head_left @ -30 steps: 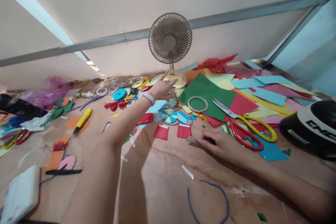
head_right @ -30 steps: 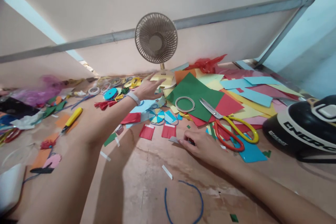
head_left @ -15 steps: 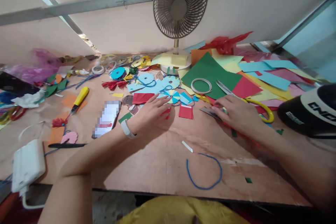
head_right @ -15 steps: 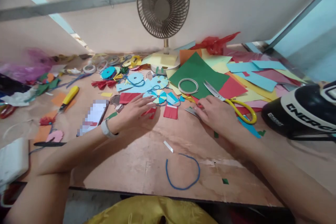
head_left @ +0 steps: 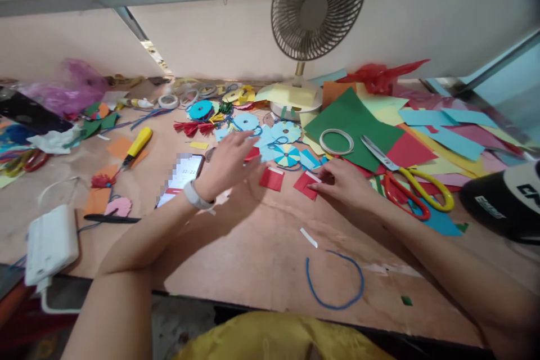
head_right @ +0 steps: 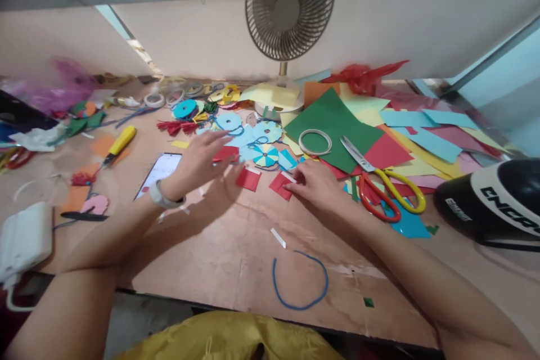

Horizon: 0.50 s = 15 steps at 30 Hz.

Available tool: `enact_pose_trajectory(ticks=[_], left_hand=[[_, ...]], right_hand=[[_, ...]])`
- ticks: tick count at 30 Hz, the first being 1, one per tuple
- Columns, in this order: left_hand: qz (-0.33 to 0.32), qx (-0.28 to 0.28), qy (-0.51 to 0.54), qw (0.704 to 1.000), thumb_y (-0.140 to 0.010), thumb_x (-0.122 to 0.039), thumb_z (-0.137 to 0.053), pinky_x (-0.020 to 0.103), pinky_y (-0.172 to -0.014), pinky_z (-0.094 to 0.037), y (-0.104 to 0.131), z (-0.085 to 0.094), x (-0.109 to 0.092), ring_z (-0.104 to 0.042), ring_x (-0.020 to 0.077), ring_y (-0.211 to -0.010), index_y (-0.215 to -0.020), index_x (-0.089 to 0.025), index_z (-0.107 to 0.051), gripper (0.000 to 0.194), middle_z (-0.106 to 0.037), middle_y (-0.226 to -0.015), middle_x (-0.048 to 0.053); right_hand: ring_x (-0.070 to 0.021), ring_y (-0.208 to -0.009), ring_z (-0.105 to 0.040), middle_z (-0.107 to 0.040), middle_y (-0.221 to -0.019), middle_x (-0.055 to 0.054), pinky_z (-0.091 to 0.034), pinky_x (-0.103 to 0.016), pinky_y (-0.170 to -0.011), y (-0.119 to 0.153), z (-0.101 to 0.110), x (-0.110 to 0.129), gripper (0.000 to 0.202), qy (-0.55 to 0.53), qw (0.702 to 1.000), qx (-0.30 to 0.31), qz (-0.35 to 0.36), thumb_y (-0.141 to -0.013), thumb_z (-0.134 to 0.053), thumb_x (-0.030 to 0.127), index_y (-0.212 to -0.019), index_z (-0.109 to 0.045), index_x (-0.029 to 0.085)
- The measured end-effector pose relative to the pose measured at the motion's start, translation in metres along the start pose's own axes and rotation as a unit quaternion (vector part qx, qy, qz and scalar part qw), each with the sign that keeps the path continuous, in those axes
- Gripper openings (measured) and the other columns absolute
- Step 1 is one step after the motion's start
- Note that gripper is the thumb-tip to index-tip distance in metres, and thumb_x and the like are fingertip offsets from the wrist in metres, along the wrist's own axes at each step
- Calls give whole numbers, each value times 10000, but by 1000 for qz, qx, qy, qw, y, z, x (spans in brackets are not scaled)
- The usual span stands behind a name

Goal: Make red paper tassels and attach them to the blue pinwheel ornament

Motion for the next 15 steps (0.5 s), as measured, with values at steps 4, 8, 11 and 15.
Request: enact_pose_trajectory(ticks=[4, 8, 11, 15], left_hand=[[64, 68, -14, 996, -875, -378, -734, 546, -1039, -529, -8, 7, 58, -627, 365, -1227, -1165, -141, -684, 378, -658, -1315, 204], [50, 64, 42, 996, -932, -454, -660, 447, -1042, -545, -13, 10, 48, -630, 281, -1234, -1227, -191, -669, 395, -680, -1300, 126], [35, 62, 159, 985, -953, -487, -637, 422, -1020, -549, -15, 6, 9, -660, 251, -1182, -1315, -193, -628, 466, -699, -1275, 103], [-42, 74, 205, 975, -998, -414, -577, 405, -967, -564, -8, -2, -53, -671, 240, -1128, -1274, -173, -653, 374, -710, -1227, 123]], right_hand=[[-218, -814, -609, -677, -908, -53, -413, -327, -677, 4, -6, -9, 307, -80, 995, 19, -55, -865, -674, 505, -909, -631, 204], [-204, -783, -642, -693, -907, -55, -470, -311, -644, 4, -12, -11, 399, -245, 964, 46, -89, -811, -715, 550, -968, -619, 196], [-197, -767, -660, -694, -876, -50, -491, -295, -626, 4, -12, -7, 473, -342, 931, 57, -113, -780, -764, 558, -1028, -596, 191], [-185, -693, -657, -702, -818, -35, -488, -284, -584, 14, -10, 6, 536, -390, 904, 79, -155, -751, -786, 568, -1078, -583, 196]])
Point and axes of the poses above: each hand's wrist, its own y-axis away from the middle knuckle, its own z-axis out of the back of the hand, x = y × z, the point moved 8 cm from there along -y, towards the middle knuckle
